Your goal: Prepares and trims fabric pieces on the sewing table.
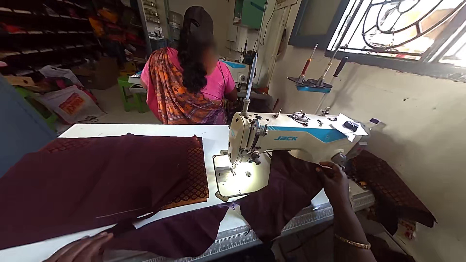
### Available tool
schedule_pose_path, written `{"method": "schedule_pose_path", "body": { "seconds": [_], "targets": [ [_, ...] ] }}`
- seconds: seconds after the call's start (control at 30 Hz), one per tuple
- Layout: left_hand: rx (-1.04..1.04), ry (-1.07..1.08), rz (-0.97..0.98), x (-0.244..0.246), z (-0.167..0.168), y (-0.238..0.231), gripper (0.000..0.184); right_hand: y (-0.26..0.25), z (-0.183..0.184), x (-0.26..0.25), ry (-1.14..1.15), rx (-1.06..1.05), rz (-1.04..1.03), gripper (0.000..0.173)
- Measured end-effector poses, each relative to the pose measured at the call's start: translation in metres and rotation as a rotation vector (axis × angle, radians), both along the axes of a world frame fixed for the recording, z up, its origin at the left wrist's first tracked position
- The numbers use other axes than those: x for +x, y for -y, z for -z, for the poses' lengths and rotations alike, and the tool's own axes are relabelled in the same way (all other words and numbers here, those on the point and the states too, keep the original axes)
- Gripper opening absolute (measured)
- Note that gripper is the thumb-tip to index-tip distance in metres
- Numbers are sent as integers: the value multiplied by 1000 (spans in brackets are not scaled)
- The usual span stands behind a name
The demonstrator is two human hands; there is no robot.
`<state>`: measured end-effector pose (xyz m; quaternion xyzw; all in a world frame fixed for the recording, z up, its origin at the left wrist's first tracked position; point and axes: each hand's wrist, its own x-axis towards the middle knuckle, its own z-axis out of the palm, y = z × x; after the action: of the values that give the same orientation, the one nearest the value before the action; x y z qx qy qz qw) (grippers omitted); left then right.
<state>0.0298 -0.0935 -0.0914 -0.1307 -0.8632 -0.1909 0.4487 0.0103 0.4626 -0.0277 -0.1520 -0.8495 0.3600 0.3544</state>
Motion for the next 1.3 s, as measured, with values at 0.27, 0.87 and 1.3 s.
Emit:
{"method": "schedule_pose_path", "body": {
  "seconds": [0.27, 0.87, 1.3],
  "targets": [
    [-12, -96, -101, -3, 7, -5, 27, 55, 19, 0, 75, 201, 76, 43],
    [373, 289, 223, 17, 14, -56, 26, 122, 44, -44, 173, 672, -646, 22],
    [111, 154, 106, 25, 42, -76, 35, 196, 78, 3, 30, 840, -878, 74]
  ]
}}
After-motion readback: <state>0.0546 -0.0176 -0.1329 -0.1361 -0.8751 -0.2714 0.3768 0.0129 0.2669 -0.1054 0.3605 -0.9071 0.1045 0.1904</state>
